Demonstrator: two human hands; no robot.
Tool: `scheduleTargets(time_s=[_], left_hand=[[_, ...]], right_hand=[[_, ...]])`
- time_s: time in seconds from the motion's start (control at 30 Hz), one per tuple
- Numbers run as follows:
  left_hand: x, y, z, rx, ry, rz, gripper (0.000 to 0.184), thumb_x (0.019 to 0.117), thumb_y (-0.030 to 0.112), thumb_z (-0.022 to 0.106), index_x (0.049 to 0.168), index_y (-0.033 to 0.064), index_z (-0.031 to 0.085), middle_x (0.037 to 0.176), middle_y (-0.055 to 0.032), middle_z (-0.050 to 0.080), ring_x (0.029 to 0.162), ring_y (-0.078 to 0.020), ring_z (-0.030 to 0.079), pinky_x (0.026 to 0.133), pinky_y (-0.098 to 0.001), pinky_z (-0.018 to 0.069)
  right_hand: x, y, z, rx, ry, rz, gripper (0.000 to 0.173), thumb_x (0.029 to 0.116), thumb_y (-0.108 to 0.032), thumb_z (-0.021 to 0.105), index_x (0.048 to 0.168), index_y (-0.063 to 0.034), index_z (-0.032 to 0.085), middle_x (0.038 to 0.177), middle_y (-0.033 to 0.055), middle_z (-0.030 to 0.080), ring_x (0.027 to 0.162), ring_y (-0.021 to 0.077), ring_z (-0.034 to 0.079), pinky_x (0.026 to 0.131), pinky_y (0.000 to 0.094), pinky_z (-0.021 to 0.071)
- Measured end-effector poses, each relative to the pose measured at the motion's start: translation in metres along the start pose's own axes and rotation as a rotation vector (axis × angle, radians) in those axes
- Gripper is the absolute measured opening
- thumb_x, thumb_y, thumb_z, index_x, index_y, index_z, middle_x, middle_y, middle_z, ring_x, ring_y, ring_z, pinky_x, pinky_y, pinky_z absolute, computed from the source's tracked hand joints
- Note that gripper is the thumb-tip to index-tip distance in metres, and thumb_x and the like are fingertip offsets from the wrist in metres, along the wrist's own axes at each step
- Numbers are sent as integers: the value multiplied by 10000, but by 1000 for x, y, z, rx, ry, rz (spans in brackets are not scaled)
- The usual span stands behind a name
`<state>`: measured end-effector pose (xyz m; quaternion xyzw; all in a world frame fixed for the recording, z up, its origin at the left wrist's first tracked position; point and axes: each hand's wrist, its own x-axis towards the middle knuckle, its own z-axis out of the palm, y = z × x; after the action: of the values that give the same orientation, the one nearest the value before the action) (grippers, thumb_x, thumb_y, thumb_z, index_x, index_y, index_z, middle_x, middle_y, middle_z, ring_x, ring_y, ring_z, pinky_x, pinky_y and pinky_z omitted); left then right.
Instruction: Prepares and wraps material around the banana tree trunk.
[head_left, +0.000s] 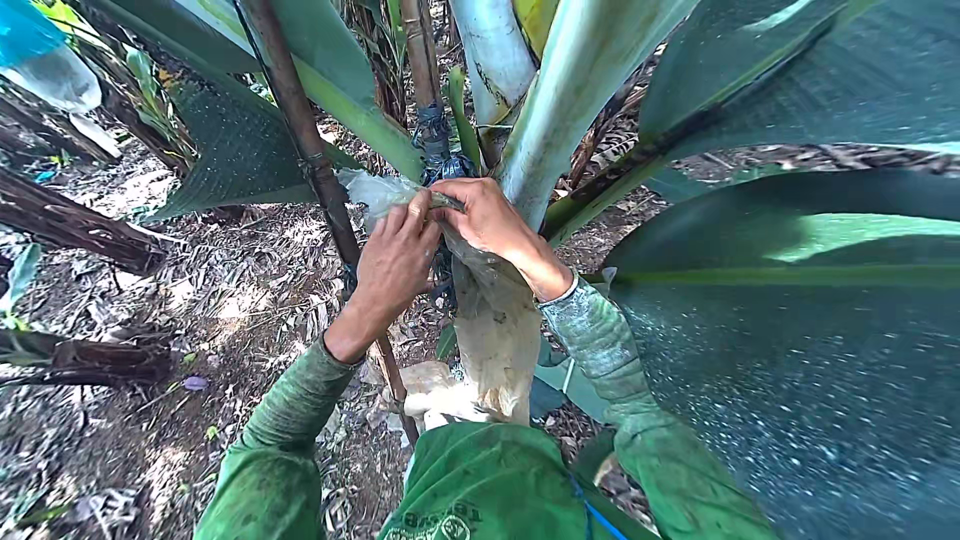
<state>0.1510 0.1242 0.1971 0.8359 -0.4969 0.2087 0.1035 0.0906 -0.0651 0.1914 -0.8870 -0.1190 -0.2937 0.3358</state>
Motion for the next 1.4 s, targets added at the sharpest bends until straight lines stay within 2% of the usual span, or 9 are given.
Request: scheduleTargets(time_s=[0.1, 0.23, 0.4, 0.6, 0.77, 0.87, 1.03, 1.2, 1.4], left_hand=[[5, -11, -6, -104, -39, -31, 246, 961, -6, 548, 1155, 28, 696, 1473, -154, 537, 1119, -379, 605, 876, -508, 529], [6, -20, -5, -388, 128, -115, 246, 1065, 93, 468, 1192, 17, 665, 947, -139, 702, 803, -289, 682, 720, -470, 568], [5, -17, 9, -622, 225, -213, 187, 1089, 191, 481, 1137, 85, 627, 691, -62, 587, 502, -165, 534, 460, -343, 465], [3, -35, 0, -841, 87, -200, 245, 1100, 213, 441, 1076, 75, 642, 659, -47, 576, 459, -135, 516, 420, -276, 453], [18, -55, -11, -1049, -134, -275, 246, 1091, 143, 420, 1051, 49, 644, 898, -20, 680, 707, -77, 647, 650, -255, 568], [22, -70, -24, -966, -268, -215, 242, 1069, 150, 461, 1098, 71, 688, 1087, -26, 686, 865, -90, 646, 733, -270, 546], [36, -81, -69, -559, -523, 91, 150, 1027, 143, 576, 1034, 102, 720, 998, -19, 638, 886, -102, 615, 806, -310, 526], [60, -71, -63, -291, -109, 239, 177, 968, 36, 589, 987, 38, 766, 906, -130, 673, 884, -283, 664, 820, -463, 549], [94, -56, -22, -608, -51, -194, 112, 909, 93, 720, 986, 132, 792, 893, -2, 770, 789, -69, 713, 800, -331, 584]], right_hand=[[-4, 2, 4, -32, -12, -35, 308, 949, -127, 720, 1248, -54, 691, 1362, 126, 600, 1162, 221, 640, 992, 342, 536], [-13, -3, 17, 45, 70, 51, 327, 1009, -184, 628, 1314, -65, 642, 1383, 156, 506, 1158, 238, 597, 916, 359, 560], [-5, -13, 36, 127, 206, 321, 490, 928, -369, 759, 1326, -109, 641, 1189, 134, 672, 999, 257, 676, 834, 462, 574], [-3, -10, 34, 413, 140, 601, 625, 894, -336, 805, 1392, -109, 503, 1165, 118, 722, 968, 249, 698, 807, 446, 574], [-8, -13, 26, 464, 97, 608, 515, 900, -336, 795, 1345, -148, 617, 1139, 123, 714, 911, 260, 684, 756, 444, 573], [-7, -3, 36, 315, 131, 452, 445, 905, -316, 793, 1285, -140, 643, 1080, 134, 711, 866, 273, 687, 727, 485, 576], [-10, -15, 26, 208, 80, 406, 374, 934, -269, 764, 1246, -112, 630, 1012, 160, 683, 821, 305, 668, 687, 490, 556], [-8, -21, 22, 172, 77, 412, 368, 918, -294, 781, 1205, -102, 652, 962, 151, 687, 769, 294, 665, 650, 483, 550], [-2, -29, 36, 201, 132, 535, 445, 909, -386, 781, 1215, -96, 637, 945, 164, 678, 768, 312, 661, 654, 507, 553]])
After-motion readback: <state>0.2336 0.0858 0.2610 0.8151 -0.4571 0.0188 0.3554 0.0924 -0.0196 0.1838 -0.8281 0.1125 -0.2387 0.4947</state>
